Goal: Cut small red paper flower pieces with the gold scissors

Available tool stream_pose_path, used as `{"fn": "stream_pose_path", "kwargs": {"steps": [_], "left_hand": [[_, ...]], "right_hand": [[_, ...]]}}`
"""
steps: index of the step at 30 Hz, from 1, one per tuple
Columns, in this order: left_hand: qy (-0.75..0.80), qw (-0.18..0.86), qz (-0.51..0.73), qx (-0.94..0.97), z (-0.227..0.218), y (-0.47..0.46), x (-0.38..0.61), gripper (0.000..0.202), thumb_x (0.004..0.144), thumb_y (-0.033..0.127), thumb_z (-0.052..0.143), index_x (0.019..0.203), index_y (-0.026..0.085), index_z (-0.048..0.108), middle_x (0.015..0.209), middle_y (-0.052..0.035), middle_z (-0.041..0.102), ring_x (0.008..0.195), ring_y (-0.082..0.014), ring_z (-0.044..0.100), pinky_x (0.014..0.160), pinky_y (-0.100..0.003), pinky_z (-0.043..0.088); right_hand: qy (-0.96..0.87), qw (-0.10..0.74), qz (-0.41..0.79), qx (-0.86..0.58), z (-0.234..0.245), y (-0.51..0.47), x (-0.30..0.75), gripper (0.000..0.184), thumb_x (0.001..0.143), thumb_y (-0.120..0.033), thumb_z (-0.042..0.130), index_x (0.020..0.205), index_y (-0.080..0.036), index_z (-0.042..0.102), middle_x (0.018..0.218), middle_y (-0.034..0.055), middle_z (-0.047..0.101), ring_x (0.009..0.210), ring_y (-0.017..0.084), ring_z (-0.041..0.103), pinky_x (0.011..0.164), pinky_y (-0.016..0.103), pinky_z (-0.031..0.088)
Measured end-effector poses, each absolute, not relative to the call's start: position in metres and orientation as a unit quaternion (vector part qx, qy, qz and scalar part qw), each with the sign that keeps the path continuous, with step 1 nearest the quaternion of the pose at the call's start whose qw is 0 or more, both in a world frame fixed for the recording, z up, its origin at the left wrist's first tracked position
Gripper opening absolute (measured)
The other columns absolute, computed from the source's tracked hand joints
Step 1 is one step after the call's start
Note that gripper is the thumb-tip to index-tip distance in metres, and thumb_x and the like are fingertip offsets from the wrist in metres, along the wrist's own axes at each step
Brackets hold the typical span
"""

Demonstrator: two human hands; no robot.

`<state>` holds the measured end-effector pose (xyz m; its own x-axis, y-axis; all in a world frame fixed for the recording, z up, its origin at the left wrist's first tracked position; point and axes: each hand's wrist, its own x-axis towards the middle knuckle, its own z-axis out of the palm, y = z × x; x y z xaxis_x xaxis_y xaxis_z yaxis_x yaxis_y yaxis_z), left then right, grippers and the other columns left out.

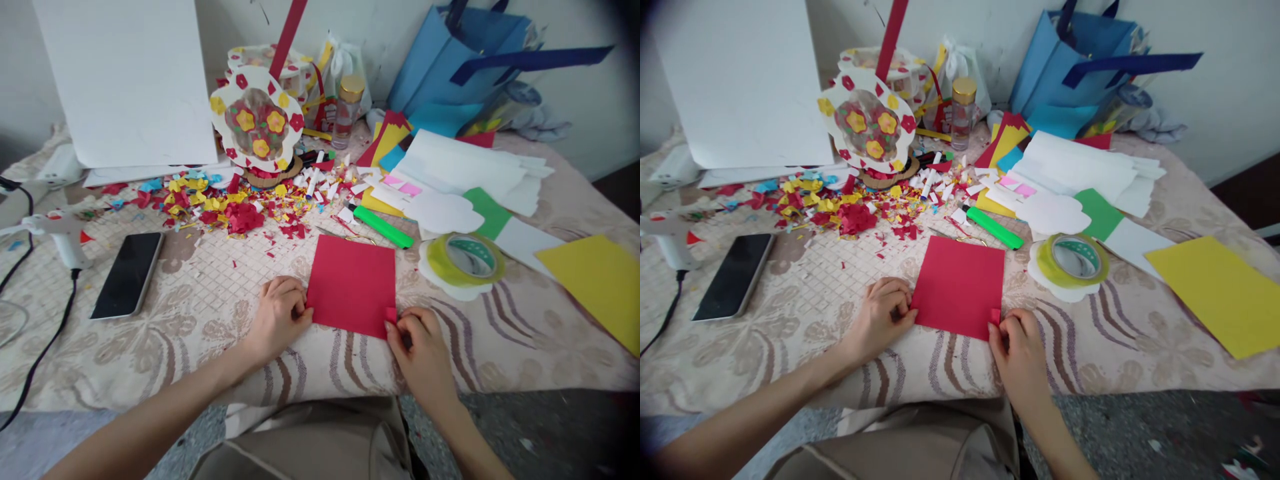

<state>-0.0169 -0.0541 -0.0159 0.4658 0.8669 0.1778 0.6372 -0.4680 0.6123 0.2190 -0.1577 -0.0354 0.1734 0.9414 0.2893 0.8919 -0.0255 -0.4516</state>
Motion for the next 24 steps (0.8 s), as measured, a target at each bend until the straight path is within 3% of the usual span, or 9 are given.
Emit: {"fn": "stream_pose_path", "kwargs": {"steps": [5, 8, 10, 13, 15, 18, 21, 24], "left_hand": [[0.454, 0.233, 0.234, 0.828, -0.016, -0.055, -0.018, 0.02, 0.07, 0.011, 0.06, 0.06, 0.018, 0.044, 0.084, -0.0035, 0.061, 0.094, -0.0214, 0.054, 0.082, -0.039, 0.039], [0.464, 0.224, 0.25, 0.82, -0.019, -0.057, -0.02, 0.016, 0.07, 0.011, 0.06, 0.08, 0.019, 0.05, 0.097, -0.0064, 0.058, 0.099, -0.0229, 0.053, 0.086, -0.041, 0.042], [0.46, 0.202, 0.257, 0.825, -0.019, -0.059, -0.021, 0.035, 0.072, 0.012, 0.059, 0.104, 0.018, 0.049, 0.112, -0.0108, 0.053, 0.111, -0.0253, 0.049, 0.091, -0.044, 0.041], [0.415, 0.13, 0.211, 0.875, -0.015, -0.062, -0.02, 0.06, 0.076, 0.007, 0.053, 0.132, 0.021, 0.036, 0.138, -0.0166, 0.035, 0.134, -0.0322, 0.028, 0.101, -0.05, 0.033], [0.353, 0.069, 0.15, 0.921, -0.009, -0.063, -0.017, 0.072, 0.077, 0.002, 0.05, 0.139, 0.03, 0.029, 0.15, -0.0132, 0.021, 0.139, -0.0362, 0.015, 0.104, -0.057, 0.027], [0.242, 0.007, 0.068, 0.968, -0.001, -0.064, -0.01, 0.079, 0.078, 0.003, 0.053, 0.141, 0.041, 0.024, 0.155, -0.0026, 0.014, 0.14, -0.0344, 0.013, 0.105, -0.063, 0.022], [0.167, -0.022, 0.028, 0.985, 0.001, -0.065, -0.004, 0.067, 0.08, 0.011, 0.055, 0.139, 0.036, 0.033, 0.154, 0.004, 0.016, 0.142, -0.0264, 0.013, 0.109, -0.058, 0.023], [0.144, -0.038, 0.019, 0.989, -0.001, -0.068, -0.004, 0.057, 0.082, 0.013, 0.053, 0.134, 0.032, 0.042, 0.151, 0.0055, 0.026, 0.142, -0.0192, 0.011, 0.113, -0.05, 0.026]], "right_hand": [[-0.643, 0.274, 0.051, -0.713, -0.035, -0.158, 0.219, 0.018, 0.088, -0.027, 0.048, 0.071, -0.021, 0.042, 0.088, 0.006, 0.046, 0.083, 0.02, 0.049, 0.073, 0.034, 0.043], [-0.635, 0.29, 0.056, -0.714, -0.034, -0.158, 0.218, 0.014, 0.087, -0.027, 0.049, 0.076, -0.021, 0.043, 0.087, 0.0055, 0.046, 0.081, 0.02, 0.049, 0.072, 0.035, 0.043], [-0.617, 0.309, 0.052, -0.722, -0.034, -0.158, 0.217, 0.009, 0.086, -0.027, 0.05, 0.089, -0.02, 0.046, 0.088, 0.0056, 0.046, 0.076, 0.02, 0.048, 0.07, 0.036, 0.044], [-0.607, 0.314, 0.051, -0.728, -0.033, -0.157, 0.217, 0.03, 0.086, -0.029, 0.051, 0.113, -0.017, 0.045, 0.096, 0.0089, 0.047, 0.076, 0.02, 0.047, 0.072, 0.038, 0.045], [-0.615, 0.307, 0.056, -0.724, -0.034, -0.157, 0.217, 0.034, 0.087, -0.029, 0.049, 0.118, -0.017, 0.045, 0.1, 0.0111, 0.048, 0.083, 0.022, 0.049, 0.075, 0.04, 0.045], [-0.624, 0.301, 0.057, -0.719, -0.035, -0.157, 0.218, 0.034, 0.087, -0.029, 0.048, 0.119, -0.016, 0.045, 0.102, 0.0121, 0.048, 0.089, 0.025, 0.05, 0.076, 0.041, 0.045], [-0.627, 0.301, 0.056, -0.716, -0.036, -0.157, 0.219, 0.034, 0.087, -0.029, 0.048, 0.119, -0.017, 0.045, 0.102, 0.012, 0.049, 0.091, 0.025, 0.05, 0.075, 0.041, 0.045], [-0.627, 0.297, 0.057, -0.717, -0.037, -0.157, 0.219, 0.034, 0.088, -0.029, 0.048, 0.119, -0.017, 0.045, 0.103, 0.0124, 0.049, 0.092, 0.025, 0.05, 0.076, 0.042, 0.045]]}}
